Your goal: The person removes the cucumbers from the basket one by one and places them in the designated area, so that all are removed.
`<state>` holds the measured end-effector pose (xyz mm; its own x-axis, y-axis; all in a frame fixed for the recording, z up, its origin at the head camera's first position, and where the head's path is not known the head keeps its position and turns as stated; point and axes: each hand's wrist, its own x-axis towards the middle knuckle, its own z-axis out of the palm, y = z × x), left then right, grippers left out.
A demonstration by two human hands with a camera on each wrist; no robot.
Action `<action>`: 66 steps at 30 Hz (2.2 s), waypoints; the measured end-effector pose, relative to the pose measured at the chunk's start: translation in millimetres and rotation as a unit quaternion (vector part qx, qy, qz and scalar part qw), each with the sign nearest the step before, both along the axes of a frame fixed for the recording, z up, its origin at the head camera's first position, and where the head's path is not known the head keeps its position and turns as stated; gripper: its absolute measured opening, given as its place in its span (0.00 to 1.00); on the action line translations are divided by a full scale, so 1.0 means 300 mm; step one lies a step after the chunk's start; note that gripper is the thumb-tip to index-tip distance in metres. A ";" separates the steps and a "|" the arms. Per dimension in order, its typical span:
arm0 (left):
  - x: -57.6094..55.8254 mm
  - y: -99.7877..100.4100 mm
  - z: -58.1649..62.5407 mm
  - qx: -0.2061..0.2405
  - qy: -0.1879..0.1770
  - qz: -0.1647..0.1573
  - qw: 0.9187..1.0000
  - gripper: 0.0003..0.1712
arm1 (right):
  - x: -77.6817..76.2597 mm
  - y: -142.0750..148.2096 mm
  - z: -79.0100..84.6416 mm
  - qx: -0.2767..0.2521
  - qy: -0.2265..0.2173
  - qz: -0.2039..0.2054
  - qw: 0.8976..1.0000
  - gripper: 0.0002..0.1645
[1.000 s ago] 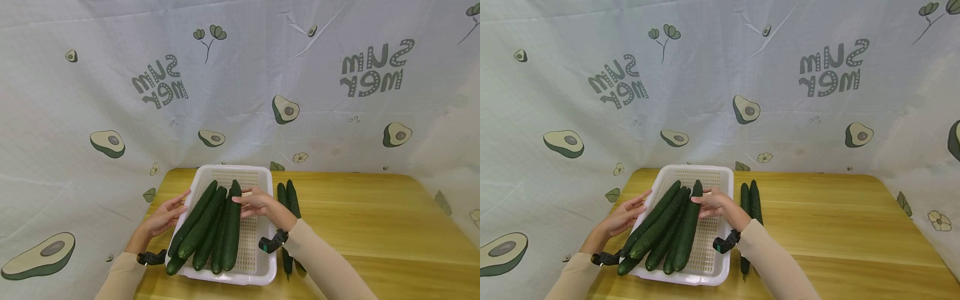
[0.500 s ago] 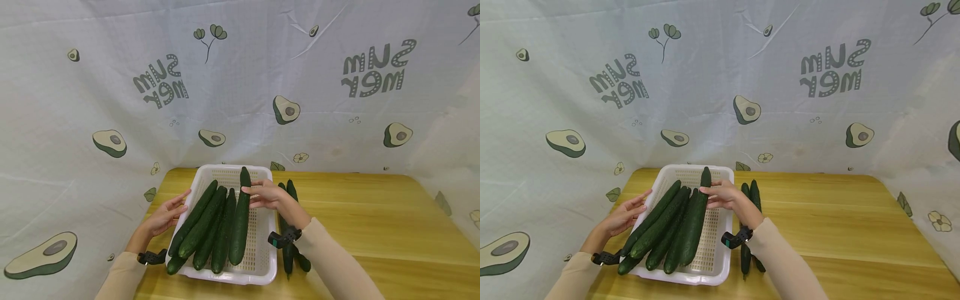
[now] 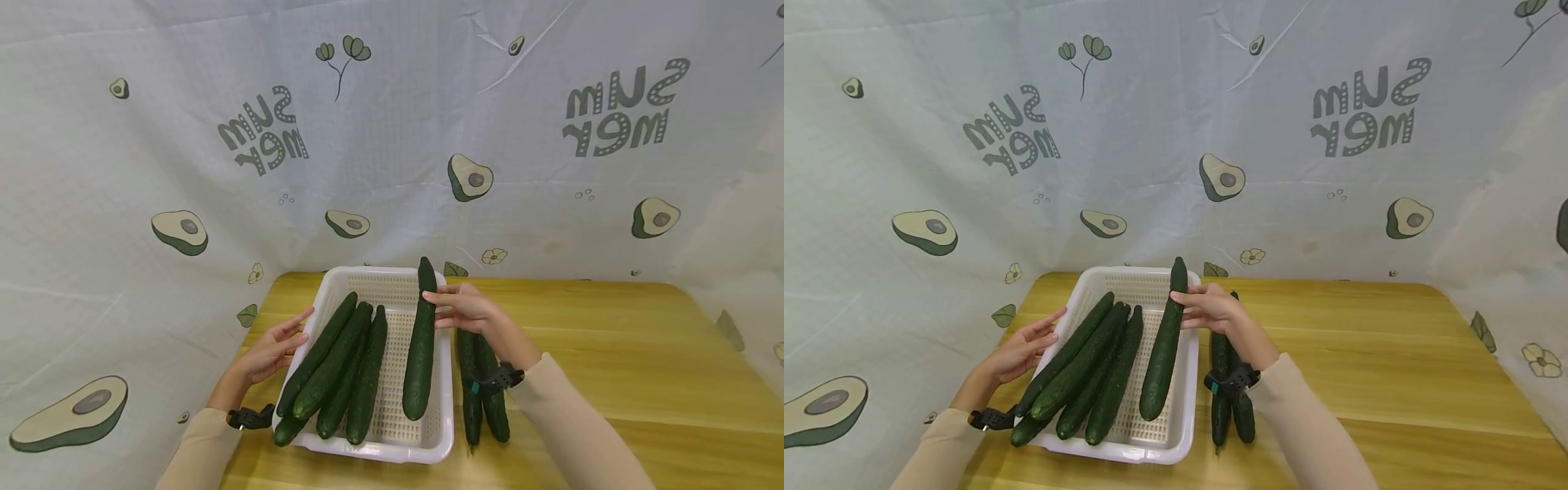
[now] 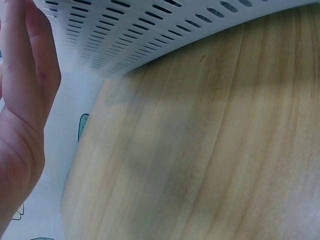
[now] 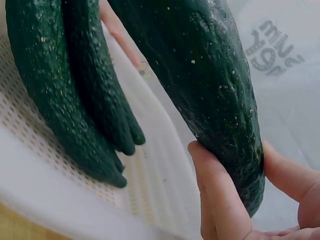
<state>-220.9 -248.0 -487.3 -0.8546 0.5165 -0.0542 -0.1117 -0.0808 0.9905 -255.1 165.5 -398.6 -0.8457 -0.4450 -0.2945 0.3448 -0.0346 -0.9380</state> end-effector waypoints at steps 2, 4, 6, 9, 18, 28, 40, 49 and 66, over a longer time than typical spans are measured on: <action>-0.001 0.001 0.000 0.001 -0.001 0.001 1.000 0.36 | 0.002 0.022 0.006 0.009 0.008 0.002 1.000 0.47; -0.003 0.001 -0.001 0.002 -0.002 0.000 1.000 0.36 | 0.001 0.043 0.008 0.016 0.008 0.003 1.000 0.47; -0.004 0.000 -0.003 0.003 -0.002 -0.002 1.000 0.36 | 0.002 0.063 0.011 0.018 0.009 0.003 1.000 0.48; -0.006 -0.003 -0.005 0.007 0.003 -0.010 1.000 0.36 | 0.005 0.094 0.010 0.012 0.007 0.004 1.000 0.48; -0.010 -0.012 -0.013 0.015 0.014 -0.024 1.000 0.36 | 0.013 0.185 -0.010 0.012 0.023 0.025 0.999 0.52; -0.009 -0.013 -0.009 0.006 0.007 -0.014 1.000 0.36 | 0.023 0.282 -0.035 0.043 0.044 0.023 0.998 0.53; -0.009 -0.011 -0.010 0.017 0.008 -0.022 1.000 0.36 | 0.020 0.368 -0.099 0.057 0.047 0.024 0.997 0.53; -0.004 -0.006 -0.003 0.013 0.004 -0.012 1.000 0.36 | 0.015 0.422 -0.146 0.070 0.043 0.025 0.996 0.50; 0.000 -0.005 -0.013 0.031 0.002 -0.019 0.999 0.35 | 0.016 0.492 -0.236 0.117 0.049 0.011 0.992 0.50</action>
<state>-220.9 -249.5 -491.3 -0.8341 0.5513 -0.0184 -0.1128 -0.1378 0.9840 -250.3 313.2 -469.3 -0.8665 -0.3917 -0.3095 0.2505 0.1951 -0.9482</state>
